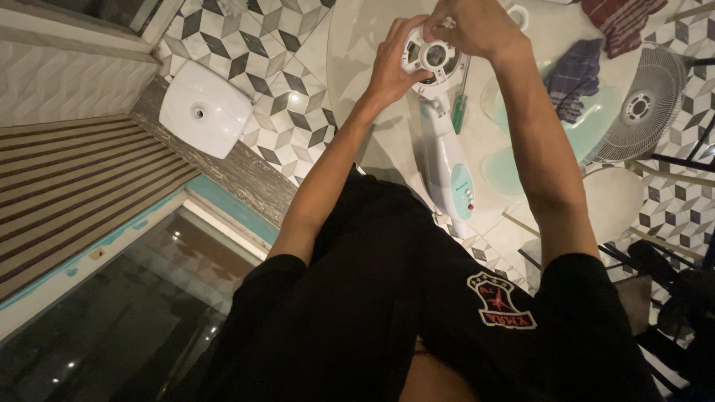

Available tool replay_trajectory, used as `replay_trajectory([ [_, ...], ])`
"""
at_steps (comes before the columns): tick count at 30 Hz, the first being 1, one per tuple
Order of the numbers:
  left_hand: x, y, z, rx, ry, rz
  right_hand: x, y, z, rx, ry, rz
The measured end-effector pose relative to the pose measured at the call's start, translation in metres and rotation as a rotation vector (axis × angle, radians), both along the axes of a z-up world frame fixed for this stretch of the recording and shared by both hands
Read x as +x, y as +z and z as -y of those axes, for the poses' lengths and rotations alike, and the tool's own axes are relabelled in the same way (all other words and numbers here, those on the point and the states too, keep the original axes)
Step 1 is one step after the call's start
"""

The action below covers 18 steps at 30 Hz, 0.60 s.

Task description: The person assembles a white plastic appliance component at a sink. They attach a circular part to the main body, then use a screwdriver to tighten screws into the assembly.

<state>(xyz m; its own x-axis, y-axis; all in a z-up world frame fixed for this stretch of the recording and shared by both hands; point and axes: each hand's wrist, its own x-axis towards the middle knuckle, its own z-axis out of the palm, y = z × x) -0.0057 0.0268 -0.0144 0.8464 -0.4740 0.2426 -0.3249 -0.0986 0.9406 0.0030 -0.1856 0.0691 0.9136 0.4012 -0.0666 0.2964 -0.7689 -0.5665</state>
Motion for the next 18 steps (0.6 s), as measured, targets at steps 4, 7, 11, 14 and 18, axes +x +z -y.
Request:
replay_trajectory([
  [4, -0.001, 0.002, -0.002, -0.039, -0.022, -0.028, 0.003, -0.013, 0.005, 0.011, 0.034, 0.090],
  [7, 0.000, 0.001, 0.000, -0.034, -0.019, -0.004, 0.003, -0.020, 0.007, -0.048, 0.017, 0.118],
  [11, -0.001, -0.001, 0.001, 0.000, 0.012, 0.014, 0.001, -0.021, 0.005, -0.049, -0.010, 0.204],
  [14, -0.001, -0.003, 0.000, -0.008, 0.010, 0.006, 0.001, -0.016, 0.001, -0.027, -0.054, 0.197],
  [18, -0.002, -0.003, 0.000, -0.043, 0.006, -0.020, -0.002, -0.007, -0.002, 0.050, -0.024, 0.108],
])
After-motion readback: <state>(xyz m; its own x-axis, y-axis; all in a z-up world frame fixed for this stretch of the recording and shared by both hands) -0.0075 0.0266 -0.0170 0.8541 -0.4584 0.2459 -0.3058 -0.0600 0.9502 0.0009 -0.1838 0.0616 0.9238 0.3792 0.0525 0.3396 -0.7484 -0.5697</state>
